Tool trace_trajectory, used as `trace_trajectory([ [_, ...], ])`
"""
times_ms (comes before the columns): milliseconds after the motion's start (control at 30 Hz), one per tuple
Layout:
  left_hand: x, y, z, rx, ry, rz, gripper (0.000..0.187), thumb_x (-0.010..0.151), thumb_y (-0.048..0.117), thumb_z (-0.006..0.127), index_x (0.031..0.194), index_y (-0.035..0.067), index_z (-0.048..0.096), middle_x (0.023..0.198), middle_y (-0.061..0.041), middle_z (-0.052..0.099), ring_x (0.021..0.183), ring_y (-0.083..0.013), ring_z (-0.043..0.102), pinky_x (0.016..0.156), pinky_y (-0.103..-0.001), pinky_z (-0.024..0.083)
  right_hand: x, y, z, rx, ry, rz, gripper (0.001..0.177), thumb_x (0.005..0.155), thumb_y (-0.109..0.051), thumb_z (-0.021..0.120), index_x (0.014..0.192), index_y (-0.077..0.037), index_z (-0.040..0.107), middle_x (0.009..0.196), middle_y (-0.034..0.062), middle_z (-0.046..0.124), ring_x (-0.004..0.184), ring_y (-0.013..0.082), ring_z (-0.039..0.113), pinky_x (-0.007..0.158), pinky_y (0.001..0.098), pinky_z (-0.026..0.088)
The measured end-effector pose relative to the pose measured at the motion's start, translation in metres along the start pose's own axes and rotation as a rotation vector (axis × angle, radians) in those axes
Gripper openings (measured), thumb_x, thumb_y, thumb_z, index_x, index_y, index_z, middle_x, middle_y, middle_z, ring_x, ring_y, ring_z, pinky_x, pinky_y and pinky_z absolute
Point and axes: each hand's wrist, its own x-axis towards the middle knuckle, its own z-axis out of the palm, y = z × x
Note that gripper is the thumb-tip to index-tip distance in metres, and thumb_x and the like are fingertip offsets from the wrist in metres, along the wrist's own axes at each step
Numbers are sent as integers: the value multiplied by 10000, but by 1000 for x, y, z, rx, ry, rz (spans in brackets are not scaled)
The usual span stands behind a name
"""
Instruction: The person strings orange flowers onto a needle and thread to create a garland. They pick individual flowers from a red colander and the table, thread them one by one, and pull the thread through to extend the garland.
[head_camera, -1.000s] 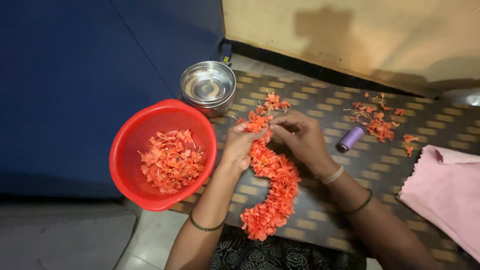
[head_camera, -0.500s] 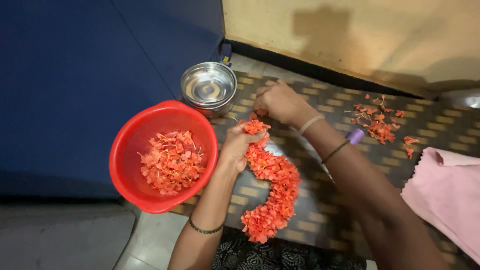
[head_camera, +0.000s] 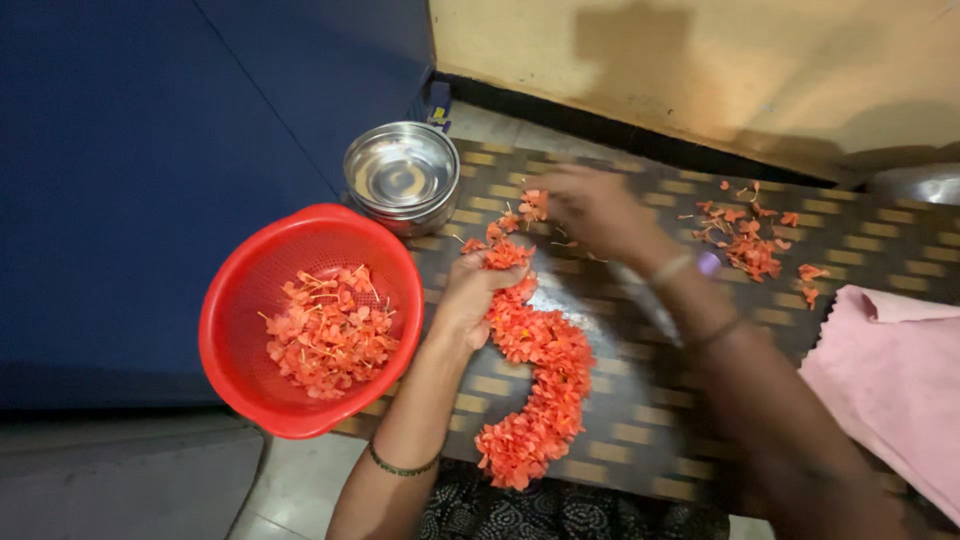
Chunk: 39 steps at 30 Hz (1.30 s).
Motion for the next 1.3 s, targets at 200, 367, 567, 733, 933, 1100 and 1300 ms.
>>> trace_trajectory([
  [200, 3, -1, -4, -38, -31, 22, 116, 883, -66, 672, 993, -37, 697, 845, -111, 715, 706, -203, 699, 646, -328, 586, 27, 2, 28, 57, -156, 145, 104, 880, -100, 735, 976, -94, 775, 936, 120, 730, 835, 274, 722, 762, 377, 583],
  [367, -3, 5, 7, -22, 8, 2, 129, 867, -62, 673, 986, -22, 706, 853, -115, 726, 692, -190, 695, 629, -326, 582, -24, 28, -49, -66, -174, 353, 182, 838, -86, 741, 1015, -104, 783, 926, 127, 757, 825, 289, 715, 746, 377, 560],
  [567, 1, 3, 7, -62, -42, 34, 135, 883, -62, 673, 1016, -41, 686, 863, -123, 719, 695, -193, 683, 633, -325, 572, -56, 29, -60, -270, -26, 550, 244, 845, -78, 654, 1048, -96, 786, 946, 160, 737, 810, 319, 724, 745, 418, 565],
  [733, -1, 3, 9, -76, -32, 43, 159, 879, -64, 669, 1034, -34, 688, 881, -119, 720, 712, -191, 690, 651, -320, 576, -40, 46, -31, -327, 13, 400, 167, 915, -194, 738, 1029, -80, 781, 949, 195, 718, 853, 391, 685, 769, 469, 542],
  [933, 1, 1, 7, -109, 16, 58, 138, 892, -39, 685, 1030, -29, 690, 905, -115, 731, 723, -182, 689, 660, -315, 576, -23, 48, -12, -323, 25, 394, 169, 918, -187, 761, 891, -22, 738, 919, 205, 708, 849, 360, 693, 760, 446, 542],
  [1100, 7, -5, 4, -259, -16, 67, 153, 901, 27, 699, 1050, -7, 703, 874, -113, 716, 685, -191, 682, 622, -333, 569, -39, 11, 4, 503, 273, 511, 108, 992, -92, 702, 1079, -30, 721, 951, 51, 740, 856, 103, 685, 783, 270, 575],
  [1300, 0, 1, 10, -313, 21, 50, 184, 900, 35, 688, 1082, 7, 680, 974, -76, 749, 826, -175, 736, 766, -330, 600, -45, -59, 42, 618, 243, 545, 138, 950, -61, 742, 1078, -13, 724, 922, 26, 723, 809, 66, 653, 722, 242, 586],
])
